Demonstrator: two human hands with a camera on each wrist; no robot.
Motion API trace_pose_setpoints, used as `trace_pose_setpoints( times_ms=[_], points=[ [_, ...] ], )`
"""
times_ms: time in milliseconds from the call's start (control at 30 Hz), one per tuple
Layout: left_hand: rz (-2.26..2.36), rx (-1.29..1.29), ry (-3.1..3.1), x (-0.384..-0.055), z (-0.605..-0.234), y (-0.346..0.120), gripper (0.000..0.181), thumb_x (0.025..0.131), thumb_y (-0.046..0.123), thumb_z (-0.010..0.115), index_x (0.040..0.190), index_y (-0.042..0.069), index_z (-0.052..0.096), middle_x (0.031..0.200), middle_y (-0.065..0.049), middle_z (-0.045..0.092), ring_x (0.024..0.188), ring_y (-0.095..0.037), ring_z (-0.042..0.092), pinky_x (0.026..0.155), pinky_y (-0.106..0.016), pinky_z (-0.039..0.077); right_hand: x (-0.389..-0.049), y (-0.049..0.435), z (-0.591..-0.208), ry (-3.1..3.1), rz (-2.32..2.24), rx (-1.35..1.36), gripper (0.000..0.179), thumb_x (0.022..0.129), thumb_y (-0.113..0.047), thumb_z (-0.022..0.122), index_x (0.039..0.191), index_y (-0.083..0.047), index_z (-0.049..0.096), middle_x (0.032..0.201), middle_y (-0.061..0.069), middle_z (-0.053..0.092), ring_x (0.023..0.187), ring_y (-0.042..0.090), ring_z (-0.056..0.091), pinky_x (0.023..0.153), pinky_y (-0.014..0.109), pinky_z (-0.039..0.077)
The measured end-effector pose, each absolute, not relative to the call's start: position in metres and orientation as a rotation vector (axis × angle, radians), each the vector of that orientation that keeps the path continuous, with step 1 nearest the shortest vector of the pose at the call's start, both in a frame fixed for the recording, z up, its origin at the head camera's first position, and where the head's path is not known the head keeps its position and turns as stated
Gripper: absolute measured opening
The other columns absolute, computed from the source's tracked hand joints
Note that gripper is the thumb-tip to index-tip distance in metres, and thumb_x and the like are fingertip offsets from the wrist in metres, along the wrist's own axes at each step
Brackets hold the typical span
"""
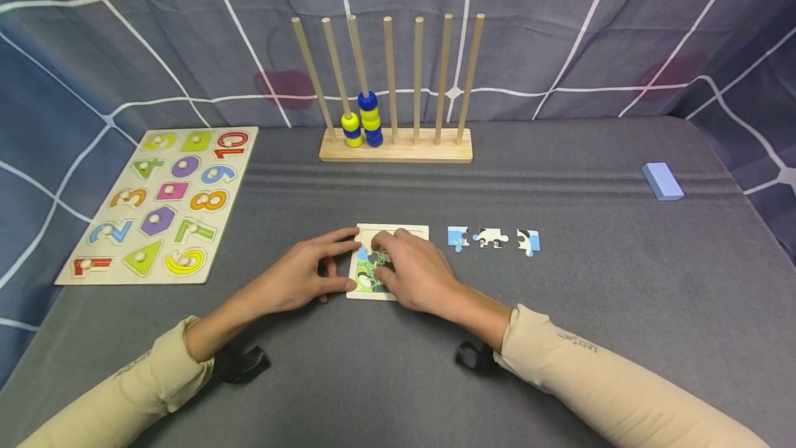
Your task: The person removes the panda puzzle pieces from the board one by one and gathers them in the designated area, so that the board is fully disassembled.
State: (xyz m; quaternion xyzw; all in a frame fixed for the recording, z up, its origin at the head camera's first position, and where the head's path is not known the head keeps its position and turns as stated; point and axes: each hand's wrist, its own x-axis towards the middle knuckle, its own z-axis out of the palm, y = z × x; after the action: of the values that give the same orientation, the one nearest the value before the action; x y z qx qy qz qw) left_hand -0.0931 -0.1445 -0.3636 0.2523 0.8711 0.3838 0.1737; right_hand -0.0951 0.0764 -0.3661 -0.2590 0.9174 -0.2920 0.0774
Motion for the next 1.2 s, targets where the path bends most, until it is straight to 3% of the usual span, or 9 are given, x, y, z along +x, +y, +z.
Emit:
trace_pose_setpoints(
  times_ms=[500,567,733,800,1200],
  points=[
    [1.127,0.654,2.449,-0.0929,-0.3647,-0.1435,0.06,0.086,0.013,0.079,0.139,-0.001,0.054,0.156,-0.013,0.034,0.048,-0.008,0.058,0.05,-0.025,0.05,-0.0987,0.0816,-0.364,2.681,-1.016,-0.8,0.025,0.086,-0.011,0.075,0.108,-0.015,0.065,0.081,-0.002,0.056,0.066,0.012,0.049,0.061,0.035,0.043],
    [1.129,0.65,2.448,-0.0931,-0.3648,-0.1435,0.06,0.086,0.013,0.079,0.139,-0.001,0.054,0.156,-0.013,0.034,0.048,-0.009,0.058,0.049,-0.026,0.05,-0.0996,0.0826,-0.3633,2.66,-1.06,-0.79,0.022,0.087,-0.009,0.073,0.106,-0.015,0.065,0.08,-0.002,0.057,0.064,0.011,0.05,0.07,0.039,0.047],
    [1.134,0.652,2.443,-0.0932,-0.3648,-0.1436,0.061,0.086,0.013,0.079,0.139,-0.002,0.054,0.156,-0.014,0.034,0.047,-0.009,0.058,0.048,-0.026,0.05,-0.1002,0.0828,-0.3616,2.653,-1.109,-0.783,0.016,0.087,-0.006,0.069,0.1,-0.015,0.067,0.082,-0.002,0.057,0.069,0.011,0.052,0.072,0.039,0.047],
    [1.135,0.654,2.443,-0.093,-0.3649,-0.1438,0.061,0.086,0.013,0.079,0.139,-0.002,0.054,0.156,-0.014,0.034,0.047,-0.009,0.058,0.048,-0.026,0.05,-0.1003,0.082,-0.3615,2.652,-1.117,-0.782,0.015,0.087,-0.005,0.067,0.098,-0.015,0.068,0.084,-0.002,0.057,0.07,0.011,0.052,0.063,0.035,0.043],
    [1.132,0.675,2.448,-0.0939,-0.3649,-0.1445,0.06,0.086,0.014,0.079,0.139,0.0,0.055,0.155,-0.014,0.035,0.048,-0.008,0.059,0.05,-0.025,0.05,-0.1012,0.0804,-0.364,2.557,-1.258,-0.719,0.013,0.092,0.001,0.063,0.097,-0.011,0.065,0.078,-0.003,0.062,0.063,0.009,0.054,0.064,0.034,0.045]
  ],
)
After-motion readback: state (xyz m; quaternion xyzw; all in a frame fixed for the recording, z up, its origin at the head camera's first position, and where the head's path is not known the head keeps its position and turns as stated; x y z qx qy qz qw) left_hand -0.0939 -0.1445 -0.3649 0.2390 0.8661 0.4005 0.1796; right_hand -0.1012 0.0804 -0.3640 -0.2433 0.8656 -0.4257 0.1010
